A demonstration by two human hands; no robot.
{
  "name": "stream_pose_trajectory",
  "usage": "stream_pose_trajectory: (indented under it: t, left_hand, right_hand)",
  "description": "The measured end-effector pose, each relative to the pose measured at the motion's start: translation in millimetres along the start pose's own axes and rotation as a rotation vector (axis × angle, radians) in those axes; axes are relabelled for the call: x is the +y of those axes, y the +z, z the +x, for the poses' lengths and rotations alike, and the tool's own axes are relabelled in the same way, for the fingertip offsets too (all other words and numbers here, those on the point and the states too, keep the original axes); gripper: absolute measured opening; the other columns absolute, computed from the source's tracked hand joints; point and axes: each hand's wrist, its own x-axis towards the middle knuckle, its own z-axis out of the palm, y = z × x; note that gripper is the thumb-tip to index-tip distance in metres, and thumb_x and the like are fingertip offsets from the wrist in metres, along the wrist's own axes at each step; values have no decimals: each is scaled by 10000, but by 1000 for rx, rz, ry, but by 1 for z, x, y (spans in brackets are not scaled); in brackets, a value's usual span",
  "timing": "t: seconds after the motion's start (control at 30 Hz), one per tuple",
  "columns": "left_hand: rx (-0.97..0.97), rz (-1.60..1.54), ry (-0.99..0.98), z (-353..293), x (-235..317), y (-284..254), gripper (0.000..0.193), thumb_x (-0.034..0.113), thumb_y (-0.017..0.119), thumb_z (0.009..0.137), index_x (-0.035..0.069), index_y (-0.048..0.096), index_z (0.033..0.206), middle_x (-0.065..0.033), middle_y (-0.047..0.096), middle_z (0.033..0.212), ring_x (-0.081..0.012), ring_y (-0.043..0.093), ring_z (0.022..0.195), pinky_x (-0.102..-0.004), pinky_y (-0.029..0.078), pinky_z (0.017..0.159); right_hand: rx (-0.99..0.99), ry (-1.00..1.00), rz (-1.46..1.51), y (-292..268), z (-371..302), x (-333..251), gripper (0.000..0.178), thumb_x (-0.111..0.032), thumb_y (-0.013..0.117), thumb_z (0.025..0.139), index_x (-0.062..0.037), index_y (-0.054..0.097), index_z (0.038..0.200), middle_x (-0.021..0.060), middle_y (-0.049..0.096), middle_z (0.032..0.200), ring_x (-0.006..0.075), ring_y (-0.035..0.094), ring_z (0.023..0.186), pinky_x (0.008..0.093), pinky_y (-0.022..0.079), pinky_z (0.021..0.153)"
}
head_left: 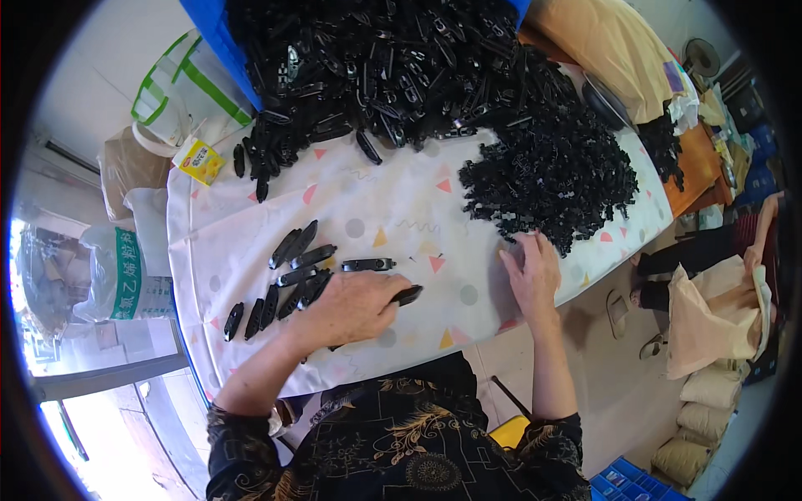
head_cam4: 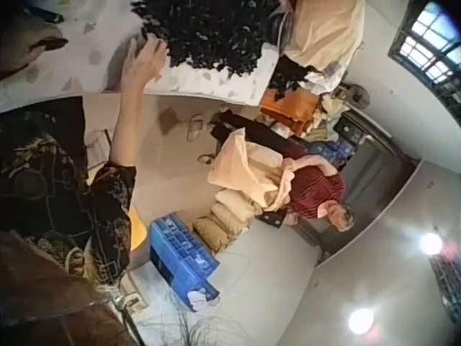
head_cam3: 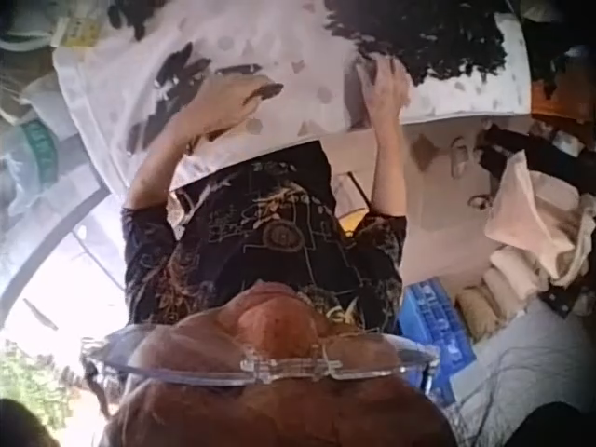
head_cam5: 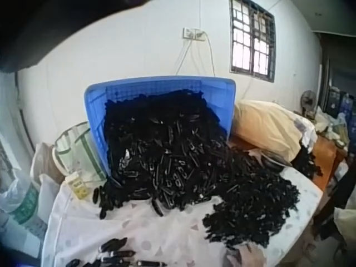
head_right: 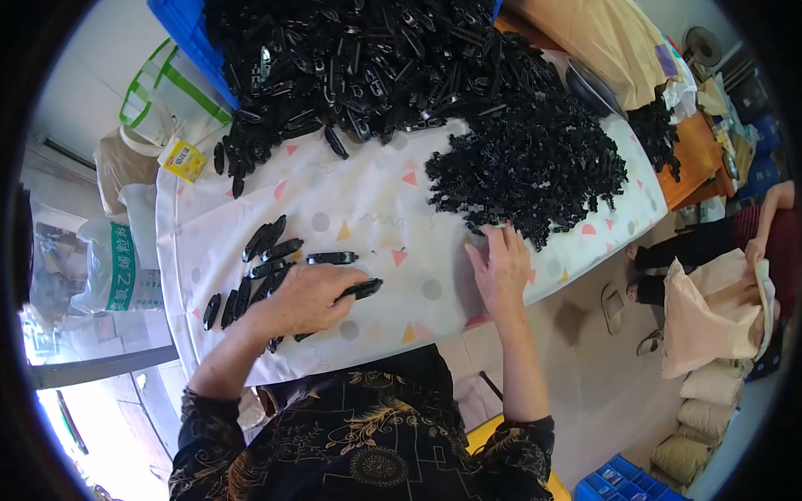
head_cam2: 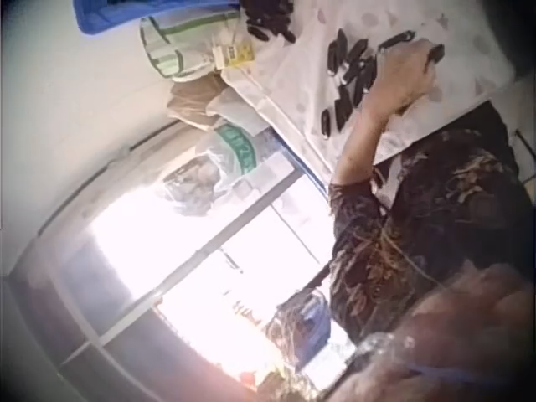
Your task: The worker is manually assembling small black plastic components at a workbench in a factory.
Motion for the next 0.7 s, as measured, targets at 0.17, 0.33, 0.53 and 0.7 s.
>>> stream_pose_trajectory:
  t: [0.17, 0.33, 0.53, 0.7]
  left_hand:
    - [-193, 155, 60, 33, -17, -41, 248, 168, 569, 794, 111, 601, 1034, -88, 610, 1009, -297, 566, 969, -405, 460, 814]
    - [442, 481, 14, 107, -96, -50, 342, 6, 500, 783, 109, 583, 1099, -118, 554, 1165, -315, 532, 1079, -401, 419, 940]
    - [386, 594, 1, 131, -145, -49, 378, 2, 563, 753, 87, 551, 1121, -157, 538, 1197, -322, 486, 1155, -405, 414, 955]
    - [428, 307, -222, 110, -92, -31, 257, 113, 550, 835, 67, 511, 1085, -178, 605, 1019, -351, 568, 969, -419, 465, 825]
  right_hand:
    - [-4, -31, 57, 20, 10, 18, 141, -55, 670, 727, -48, 570, 826, 89, 544, 820, 292, 536, 788, 416, 430, 691]
    - [-30, 252, 720, 21, 6, 22, 107, -18, 617, 819, -72, 563, 894, 63, 585, 807, 200, 573, 723, 301, 453, 629]
    - [-285, 884, 1959, -3, 5, 14, 111, -97, 584, 895, -114, 581, 1005, 65, 605, 850, 154, 582, 707, 246, 480, 591]
    - [-265, 895, 2087, -9, -5, 10, 89, -71, 586, 888, -104, 596, 970, 80, 620, 880, 164, 596, 724, 245, 518, 638]
